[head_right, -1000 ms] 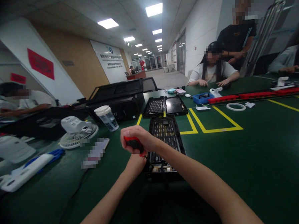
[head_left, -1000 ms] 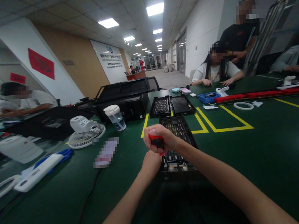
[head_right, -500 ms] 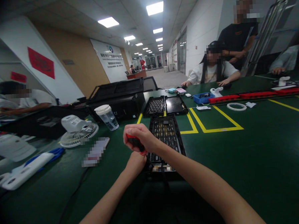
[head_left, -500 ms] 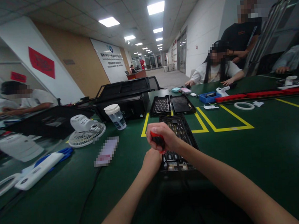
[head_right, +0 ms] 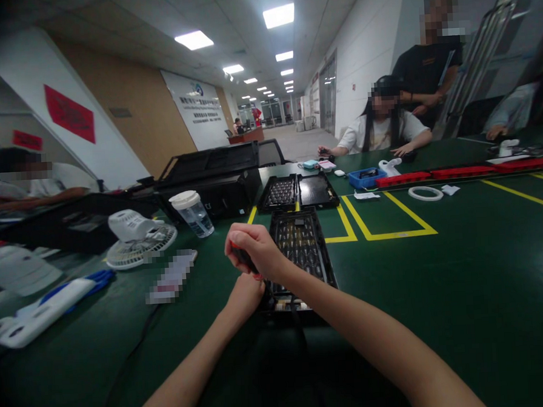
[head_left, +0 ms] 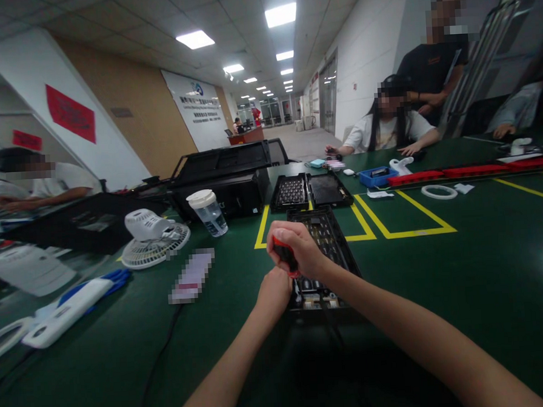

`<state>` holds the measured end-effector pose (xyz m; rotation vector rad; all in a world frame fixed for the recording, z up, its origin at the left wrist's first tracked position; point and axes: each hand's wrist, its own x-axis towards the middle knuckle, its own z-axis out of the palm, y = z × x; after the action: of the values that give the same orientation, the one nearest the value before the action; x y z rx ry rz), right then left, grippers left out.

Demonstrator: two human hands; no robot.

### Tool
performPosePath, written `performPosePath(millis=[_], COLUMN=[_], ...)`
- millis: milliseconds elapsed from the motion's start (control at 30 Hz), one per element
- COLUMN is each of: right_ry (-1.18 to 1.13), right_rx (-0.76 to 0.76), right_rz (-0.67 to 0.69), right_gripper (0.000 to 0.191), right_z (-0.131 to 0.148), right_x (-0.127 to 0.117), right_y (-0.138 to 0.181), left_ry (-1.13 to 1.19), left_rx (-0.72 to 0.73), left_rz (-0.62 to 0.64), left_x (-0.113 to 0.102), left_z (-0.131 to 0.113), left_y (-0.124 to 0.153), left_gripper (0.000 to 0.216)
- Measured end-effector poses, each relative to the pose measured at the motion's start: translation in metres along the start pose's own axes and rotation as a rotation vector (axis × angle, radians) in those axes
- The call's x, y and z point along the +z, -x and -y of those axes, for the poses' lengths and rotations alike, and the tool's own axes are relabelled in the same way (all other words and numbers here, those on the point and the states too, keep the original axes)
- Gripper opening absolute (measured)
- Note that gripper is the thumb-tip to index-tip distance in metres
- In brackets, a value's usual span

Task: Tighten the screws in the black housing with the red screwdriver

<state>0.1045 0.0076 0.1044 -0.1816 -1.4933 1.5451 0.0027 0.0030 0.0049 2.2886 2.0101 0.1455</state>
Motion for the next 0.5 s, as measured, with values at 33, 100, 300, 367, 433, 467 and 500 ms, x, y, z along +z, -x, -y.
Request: performPosePath(millis=[33, 100, 300, 367, 433, 467, 500], right_ry=[0.017, 0.05, 0.138, 0.185, 0.238, 0.265, 0.291], right_rx=[-0.004, -0.011, -0.068, -0.073, -0.081, -0.087, -0.092], right_rz=[-0.013, -0.039, -0.144, -0.186, -0.229, -0.248, -0.264], right_gripper=[0.024, 0.024, 0.023, 0.024, 0.025, 0.025, 0.026], right_z=[0.0, 0.001, 0.002, 0.002, 0.001, 0.0, -0.001], right_x=[0.001, 0.004, 0.013, 0.015, 0.017, 0.018, 0.019], right_y=[0.0, 0.001, 0.004, 0.005, 0.006, 0.007, 0.007], left_ry=[0.007, 0.025, 0.105, 0.127, 0.131, 0.129, 0.126], left_rx=[-0.008, -0.014, 0.05, 0.046, 0.018, -0.007, -0.028], left_rz=[-0.001, -0.012, -0.021, -0.019, -0.005, 0.008, 0.016], left_x=[0.0, -0.001, -0.006, -0.009, -0.013, -0.015, -0.017], left_z=[0.0, 0.0, -0.001, -0.002, -0.004, -0.005, -0.006], left_y=[0.0, 0.0, 0.004, 0.005, 0.007, 0.008, 0.009], left_gripper=[0.027, 0.027, 0.03, 0.03, 0.03, 0.03, 0.03])
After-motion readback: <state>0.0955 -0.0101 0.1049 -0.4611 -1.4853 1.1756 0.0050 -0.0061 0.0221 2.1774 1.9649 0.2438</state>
